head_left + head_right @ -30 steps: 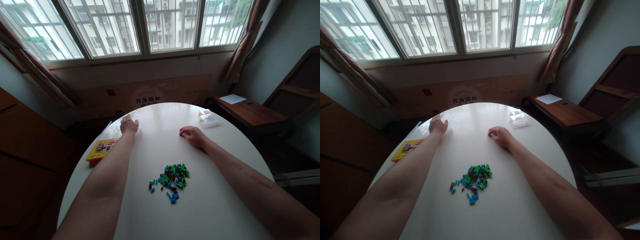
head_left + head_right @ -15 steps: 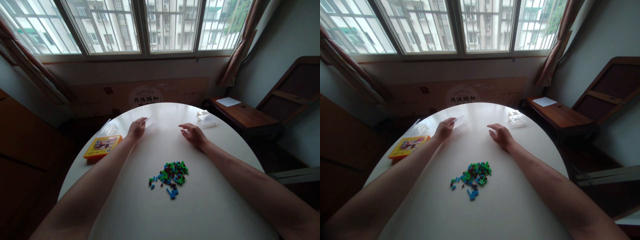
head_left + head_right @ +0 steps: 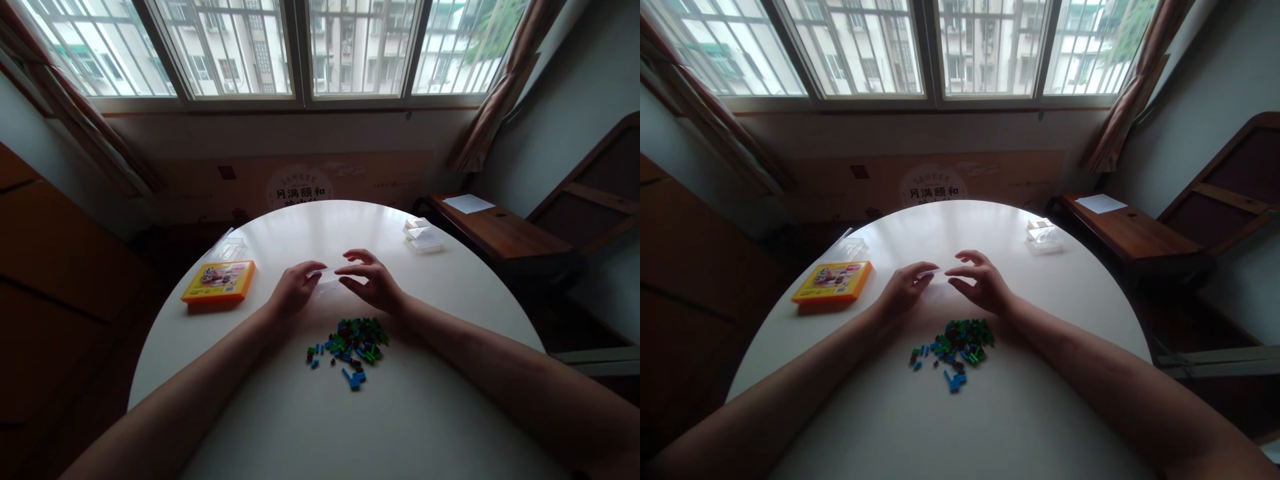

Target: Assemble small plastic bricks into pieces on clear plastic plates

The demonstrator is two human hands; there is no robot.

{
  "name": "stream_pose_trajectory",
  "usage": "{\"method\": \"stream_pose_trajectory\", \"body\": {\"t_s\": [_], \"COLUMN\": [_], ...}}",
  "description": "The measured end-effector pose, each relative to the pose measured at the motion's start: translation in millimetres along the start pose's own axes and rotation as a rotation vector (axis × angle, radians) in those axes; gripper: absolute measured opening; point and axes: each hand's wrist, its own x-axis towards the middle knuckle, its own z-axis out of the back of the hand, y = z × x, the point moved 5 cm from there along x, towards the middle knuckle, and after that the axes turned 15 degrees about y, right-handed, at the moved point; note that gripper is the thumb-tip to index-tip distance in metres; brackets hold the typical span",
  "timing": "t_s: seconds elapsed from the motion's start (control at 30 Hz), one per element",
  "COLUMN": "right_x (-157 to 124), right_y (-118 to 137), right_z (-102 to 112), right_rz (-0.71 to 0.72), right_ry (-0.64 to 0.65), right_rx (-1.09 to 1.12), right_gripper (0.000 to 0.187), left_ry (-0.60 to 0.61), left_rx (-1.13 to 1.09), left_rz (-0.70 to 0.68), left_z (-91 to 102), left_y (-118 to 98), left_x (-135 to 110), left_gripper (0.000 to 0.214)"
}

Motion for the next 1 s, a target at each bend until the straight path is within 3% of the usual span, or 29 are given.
{"method": "stream_pose_trajectory", "body": {"t_s": [0.1, 0.33, 0.53, 0.67, 0.77, 0.87, 1.0], "right_x": [-2.6, -6.1, -6.9, -7.7, -6.8, -6.4, -9.5], "right_y": [-2.2, 2.2, -13.0, -22.5, -22.4, -21.7, -26.1], "right_z": [3.7, 9.2, -2.1, -5.7, -4.5, -4.6, -6.7], "right_rz": [-0.008, -0.024, -0.112, -0.214, -0.257, -0.283, -0.348], "right_ry": [0.028, 0.267, 0.391, 0.425, 0.453, 0.493, 0.509], "right_rx": [0.032, 0.040, 0.283, 0.256, 0.143, 0.036, -0.047], "right_gripper": [0.028, 0.053, 0.082, 0.091, 0.093, 0.095, 0.095], "left_ry": [0.003, 0.059, 0.106, -0.029, -0.108, 0.043, 0.221], "left_rx": [-0.045, -0.164, -0.458, -0.163, 0.148, 0.359, 0.431], "left_rz": [0.017, 0.036, 0.083, 0.074, -0.017, -0.025, 0.094], "left_z": [-3.5, -5.0, -8.9, 7.9, 19.1, 11.9, -2.2], "left_y": [4.5, 8.7, 18.8, 10.4, -7.8, -13.4, 2.4], "left_x": [-5.2, -7.2, -7.7, -14.6, -19.2, -18.7, -16.5], "left_gripper": [0.026, 0.029, 0.051, 0.070, 0.065, 0.059, 0.071]}}
